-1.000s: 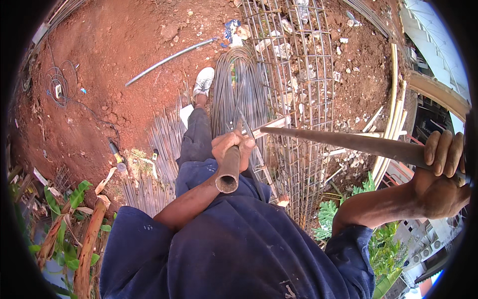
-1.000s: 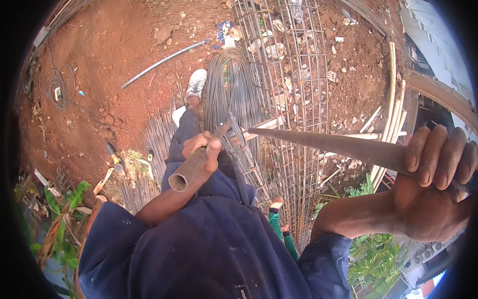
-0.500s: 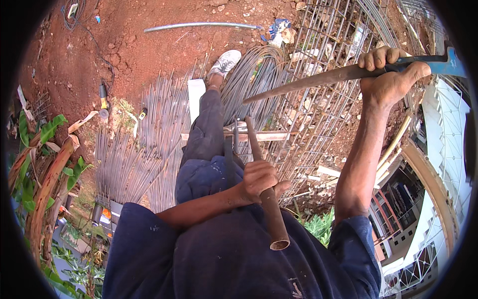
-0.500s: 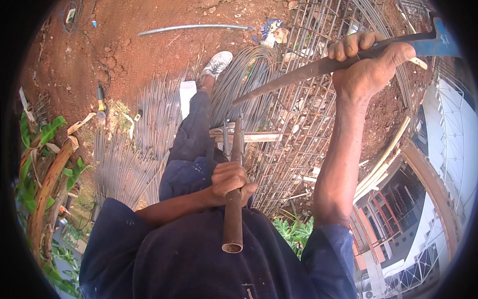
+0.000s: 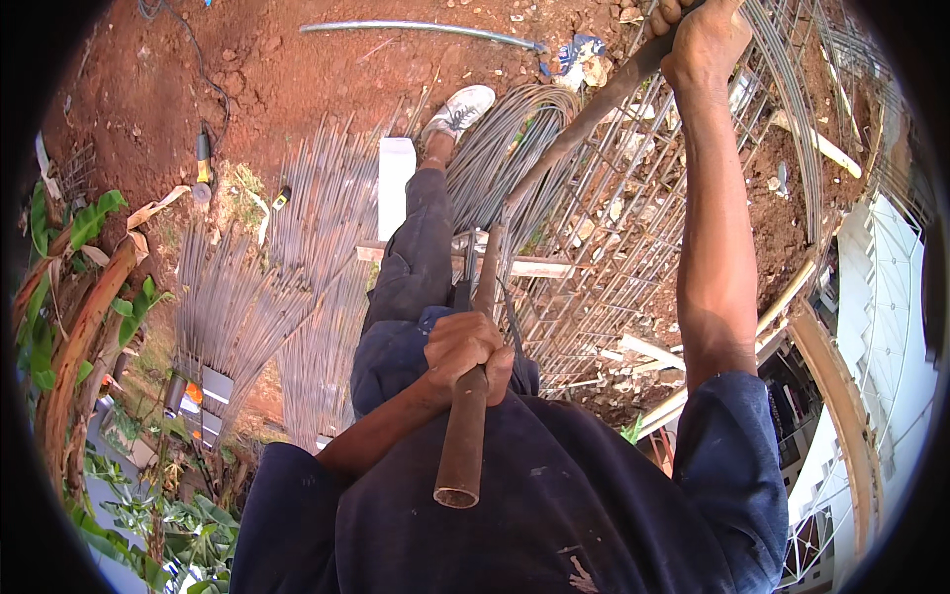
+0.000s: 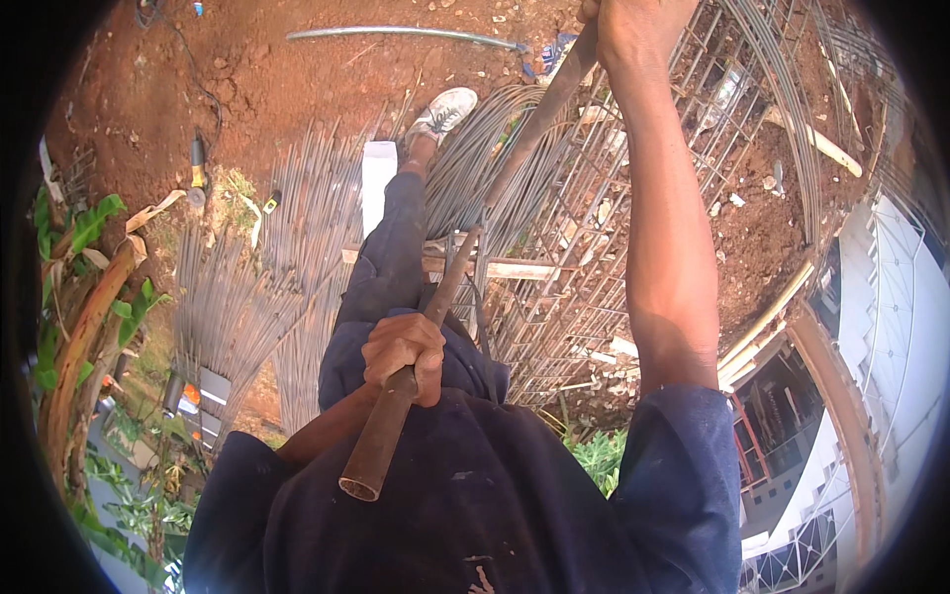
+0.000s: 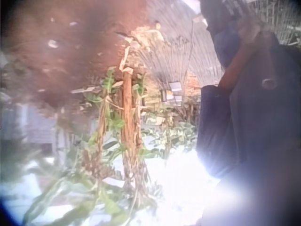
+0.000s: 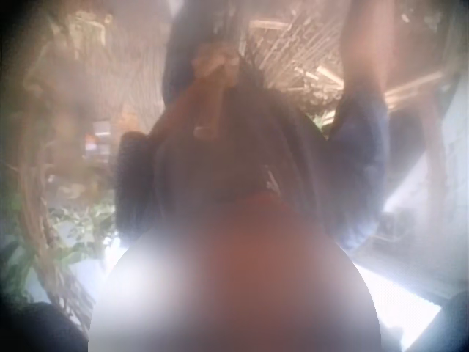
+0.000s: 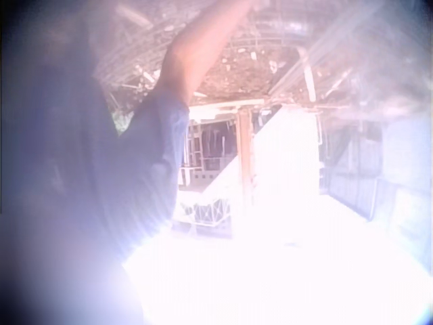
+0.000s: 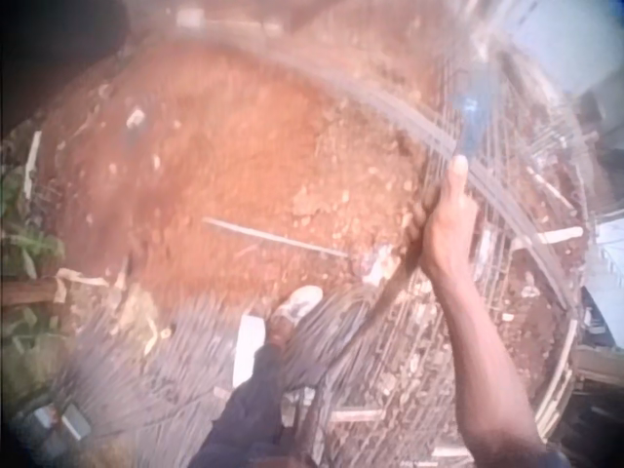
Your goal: The person uses a long metal bar to bend and align steel rebar rods into a cylindrical cage structure on a construction site. They repeatedly insert the bar into the rebar mesh and twist it to tighten the shape, while another worker assists nearby.
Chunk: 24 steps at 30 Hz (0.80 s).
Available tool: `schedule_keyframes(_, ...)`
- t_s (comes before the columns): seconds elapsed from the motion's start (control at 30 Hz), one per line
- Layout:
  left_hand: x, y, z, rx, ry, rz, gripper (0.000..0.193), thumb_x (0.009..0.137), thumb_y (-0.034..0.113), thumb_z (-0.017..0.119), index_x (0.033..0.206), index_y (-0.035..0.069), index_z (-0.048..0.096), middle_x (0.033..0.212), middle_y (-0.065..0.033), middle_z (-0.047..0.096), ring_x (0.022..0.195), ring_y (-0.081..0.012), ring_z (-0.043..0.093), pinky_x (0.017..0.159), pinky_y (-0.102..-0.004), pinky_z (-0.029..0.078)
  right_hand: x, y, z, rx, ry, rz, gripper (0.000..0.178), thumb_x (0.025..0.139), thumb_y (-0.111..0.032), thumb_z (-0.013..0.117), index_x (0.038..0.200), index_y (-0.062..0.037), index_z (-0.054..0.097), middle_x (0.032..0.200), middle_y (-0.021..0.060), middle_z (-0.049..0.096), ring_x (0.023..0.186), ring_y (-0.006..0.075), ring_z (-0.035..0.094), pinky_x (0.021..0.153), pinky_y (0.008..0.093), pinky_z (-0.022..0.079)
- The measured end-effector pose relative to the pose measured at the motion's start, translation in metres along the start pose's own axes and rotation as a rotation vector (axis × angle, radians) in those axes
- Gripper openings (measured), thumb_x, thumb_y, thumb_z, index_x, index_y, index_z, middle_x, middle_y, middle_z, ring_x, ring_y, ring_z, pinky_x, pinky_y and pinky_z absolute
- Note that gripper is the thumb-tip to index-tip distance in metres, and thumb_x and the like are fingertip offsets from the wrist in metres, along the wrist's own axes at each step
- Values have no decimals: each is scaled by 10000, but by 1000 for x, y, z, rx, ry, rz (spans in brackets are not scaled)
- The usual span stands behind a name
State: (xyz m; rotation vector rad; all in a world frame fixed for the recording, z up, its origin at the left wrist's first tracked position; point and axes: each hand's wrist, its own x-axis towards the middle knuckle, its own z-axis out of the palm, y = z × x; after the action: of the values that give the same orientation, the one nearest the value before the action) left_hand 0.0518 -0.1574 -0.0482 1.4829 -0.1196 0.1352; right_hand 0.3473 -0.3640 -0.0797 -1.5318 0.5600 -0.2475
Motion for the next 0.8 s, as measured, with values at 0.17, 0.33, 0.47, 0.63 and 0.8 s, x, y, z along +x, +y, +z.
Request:
schedule_keyframes(0.17,-1,0,-3,18,36,-12,311,835,8,639,632,60,409,544,-59,511,433,-176,523,406,-289,417,26,21,16,-239,38,-118,622,965,-631,433,587,-136,427,512,-17,377,442,135,368,426,314,313)
schedule_keyframes(0.33,0,5,-7,14,27,-41,292,831,20,637,632,52,427,549,-63,525,449,-187,548,426,-304,465,46,34,18,-344,113,-111,676,952,-642,444,563,-90,477,520,32,450,487,151,452,474,335,364)
schedule_keyframes(0.47,2,9,-7,53,-36,-64,254,830,23,629,648,37,452,562,-73,540,460,-197,565,445,-321,498,61,41,25,-395,81,19,742,928,-680,440,598,-24,551,525,78,496,505,200,522,503,362,420)
schedule_keyframes(0.63,2,15,-6,85,40,-61,244,836,87,684,702,17,492,590,-80,558,490,-189,589,466,-327,534,84,73,33,-544,165,-5,850,899,-729,422,689,67,634,570,163,563,537,278,570,558,430,467)
schedule_keyframes(0.8,10,41,-10,1,155,23,517,787,416,801,913,-7,532,743,-109,617,559,-200,641,510,-353,599,127,119,49,-561,112,-67,843,879,-744,441,750,62,653,683,204,622,618,313,615,604,451,480)
